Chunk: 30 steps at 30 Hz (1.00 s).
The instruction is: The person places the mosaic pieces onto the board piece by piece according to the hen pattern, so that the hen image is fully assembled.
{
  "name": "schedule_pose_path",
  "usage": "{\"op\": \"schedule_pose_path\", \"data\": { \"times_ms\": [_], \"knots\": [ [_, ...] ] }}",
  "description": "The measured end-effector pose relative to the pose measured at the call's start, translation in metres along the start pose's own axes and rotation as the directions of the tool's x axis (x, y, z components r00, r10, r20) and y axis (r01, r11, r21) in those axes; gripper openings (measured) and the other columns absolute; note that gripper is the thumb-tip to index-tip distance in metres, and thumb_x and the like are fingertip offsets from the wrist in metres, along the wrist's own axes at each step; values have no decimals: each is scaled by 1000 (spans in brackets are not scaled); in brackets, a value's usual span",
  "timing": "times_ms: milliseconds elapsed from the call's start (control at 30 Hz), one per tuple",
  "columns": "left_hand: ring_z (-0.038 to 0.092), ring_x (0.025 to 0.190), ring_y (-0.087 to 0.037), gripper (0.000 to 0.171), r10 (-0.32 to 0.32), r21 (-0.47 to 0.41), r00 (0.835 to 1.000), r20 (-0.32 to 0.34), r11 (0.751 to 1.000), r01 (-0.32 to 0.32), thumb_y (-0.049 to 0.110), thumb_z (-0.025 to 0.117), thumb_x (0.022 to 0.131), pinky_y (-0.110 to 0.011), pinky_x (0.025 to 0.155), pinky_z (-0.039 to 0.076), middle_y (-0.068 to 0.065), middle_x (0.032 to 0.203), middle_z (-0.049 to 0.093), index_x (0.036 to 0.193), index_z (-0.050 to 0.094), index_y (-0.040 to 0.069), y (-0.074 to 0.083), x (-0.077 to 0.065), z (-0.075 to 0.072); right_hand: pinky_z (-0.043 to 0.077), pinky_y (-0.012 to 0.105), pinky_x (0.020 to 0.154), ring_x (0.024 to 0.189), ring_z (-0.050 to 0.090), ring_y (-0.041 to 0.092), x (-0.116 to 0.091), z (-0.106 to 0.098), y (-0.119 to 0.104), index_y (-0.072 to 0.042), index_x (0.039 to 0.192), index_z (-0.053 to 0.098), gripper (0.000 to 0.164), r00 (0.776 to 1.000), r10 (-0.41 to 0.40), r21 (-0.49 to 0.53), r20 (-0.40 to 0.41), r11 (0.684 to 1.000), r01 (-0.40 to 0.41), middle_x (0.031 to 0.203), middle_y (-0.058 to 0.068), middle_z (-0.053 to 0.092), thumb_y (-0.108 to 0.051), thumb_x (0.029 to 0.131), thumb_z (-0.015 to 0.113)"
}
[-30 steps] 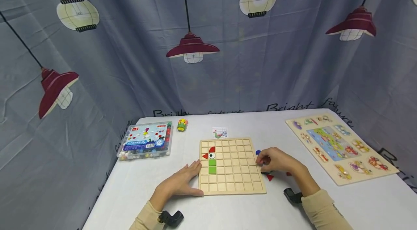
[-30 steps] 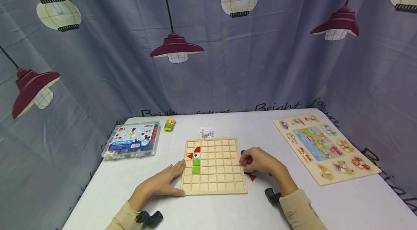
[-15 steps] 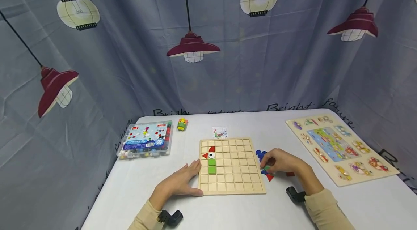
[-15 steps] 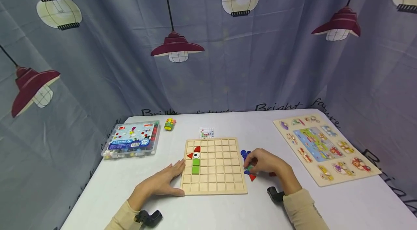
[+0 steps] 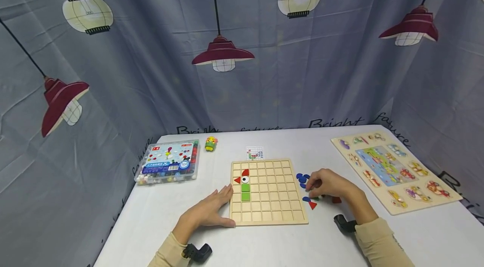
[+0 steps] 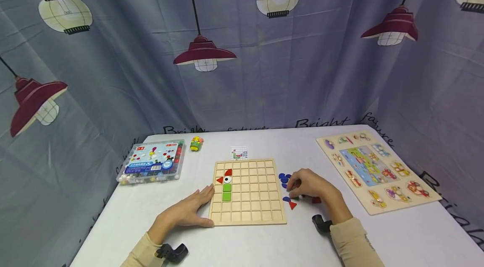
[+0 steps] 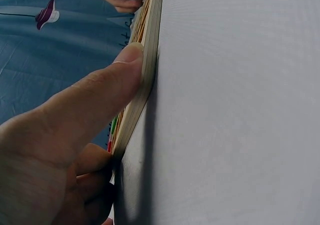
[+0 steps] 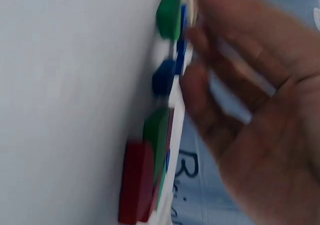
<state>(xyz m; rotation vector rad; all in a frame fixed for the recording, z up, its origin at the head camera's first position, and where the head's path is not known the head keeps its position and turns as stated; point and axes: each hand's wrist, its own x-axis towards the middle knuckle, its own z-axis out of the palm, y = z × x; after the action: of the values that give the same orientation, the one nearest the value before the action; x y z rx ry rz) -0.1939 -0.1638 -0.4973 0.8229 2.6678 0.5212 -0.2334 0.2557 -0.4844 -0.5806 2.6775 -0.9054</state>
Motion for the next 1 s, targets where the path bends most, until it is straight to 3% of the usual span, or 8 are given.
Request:
{"op": "schedule_pose_path", "data": {
  "times_ms": [233, 500, 800, 1000],
  "knots": [
    [19, 152, -25, 107, -1, -9, 1000, 3, 1000, 1, 62, 71, 76, -45, 125, 18, -10, 164, 18, 153, 27, 3, -1, 0, 1, 45, 19, 58, 72, 51, 13, -5, -2, 1, -14, 87, 76, 29, 996, -27, 40, 82, 999, 24, 83, -3, 67, 4, 64, 77],
    [19, 152, -25, 107, 2, -1, 1000, 4, 1000, -2, 63, 70, 77, -45, 125, 18, -10, 164, 17, 153, 26, 3, -1, 0, 1, 48, 21, 64, 75, 54, 12, -8, -3, 3, -16, 85, 75, 20, 996, 85, -1, 27, 996, -85, 82, -4, 66, -11, 69, 85],
    [18, 152, -25, 107, -1, 1, 1000, 10, 1000, 1, 64, 70, 77, -44, 125, 18, -10, 164, 17, 153, 26, 3, 0, 1, 0, 47, 21, 60, 73, 51, 13, -9, -3, 1, -14, 87, 75, 31, 996, 73, -9, 47, 997, -72, 82, -3, 65, 5, 63, 79],
    [19, 152, -25, 106, 0, 11, 1000, 7, 1000, 0, 62, 71, 77, -45, 125, 18, -11, 164, 17, 153, 26, 2, -1, 0, 0, 47, 22, 62, 73, 52, 14, -7, -2, 1, -15, 83, 74, 23, 991, 127, -23, 27, 992, -127, 78, -3, 62, -3, 66, 83]
  ]
}}
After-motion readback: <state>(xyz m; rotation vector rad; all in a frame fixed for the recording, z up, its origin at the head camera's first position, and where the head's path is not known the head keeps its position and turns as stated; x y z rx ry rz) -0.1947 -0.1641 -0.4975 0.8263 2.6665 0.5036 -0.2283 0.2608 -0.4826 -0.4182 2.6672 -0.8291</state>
